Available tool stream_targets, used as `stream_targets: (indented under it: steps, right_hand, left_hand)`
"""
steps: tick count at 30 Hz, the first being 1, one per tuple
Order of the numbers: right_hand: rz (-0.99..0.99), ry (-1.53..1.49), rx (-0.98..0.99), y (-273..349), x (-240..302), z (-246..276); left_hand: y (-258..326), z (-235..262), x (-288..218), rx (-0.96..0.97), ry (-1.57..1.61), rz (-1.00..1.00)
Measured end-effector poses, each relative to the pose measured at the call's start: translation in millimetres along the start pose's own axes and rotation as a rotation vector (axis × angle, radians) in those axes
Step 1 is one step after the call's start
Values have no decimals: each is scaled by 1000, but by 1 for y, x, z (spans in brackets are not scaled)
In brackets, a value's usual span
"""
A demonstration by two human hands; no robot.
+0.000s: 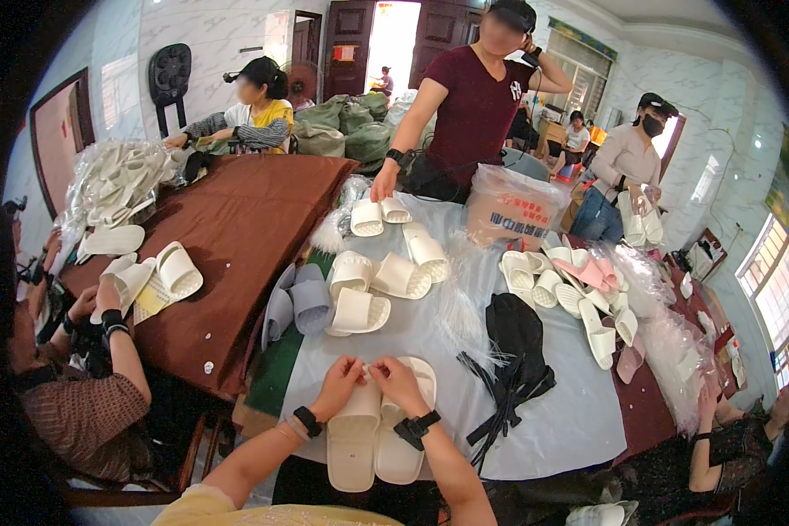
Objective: Manually assemble and inspect components of plastic sandals/slippers at a factory workstation.
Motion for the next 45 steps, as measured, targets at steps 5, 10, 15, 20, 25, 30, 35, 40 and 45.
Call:
stream_targets:
  steps: [5, 10, 15, 20, 25, 30, 35, 40, 45]
  right_hand:
    - [-9, -15, 19, -1, -3, -1]
    - [-14, 9, 13, -1, -2, -1]
    - [-8, -7, 10, 0, -1, -1]
    - [-26, -13, 14, 1, 3, -1]
    - [-2, -13, 1, 0, 0, 0]
    - [33, 31, -25, -2, -3, 1]
    - [38, 54, -9, -1, 1, 0]
    - [45, 51, -27, -1, -2, 0]
    - [52, 13, -31, -2, -3, 0]
  left_hand:
    - [0, 0, 4, 1, 33, -10]
    - [0, -2, 0, 29, 13, -25]
    - [2, -3, -6, -2, 36, 12]
    - [1, 0, 3, -21, 50, 17]
    - [2, 0, 2, -20, 40, 8]
    - [2, -5, -10, 29, -15, 3]
    - [4, -4, -11, 42, -32, -10]
    - [4, -3, -12, 19, -25, -6]
    - [4, -1, -10, -23, -2, 6]
Point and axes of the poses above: each hand's wrist, its own y-axis away from the middle knuckle, its own z-axis out of the back of the hand, x = y × z, the point moved 5 cm from there along -y, towards the middle knuckle, and after that the axes turned 7 degrees about -z, right-handed, at the moved point
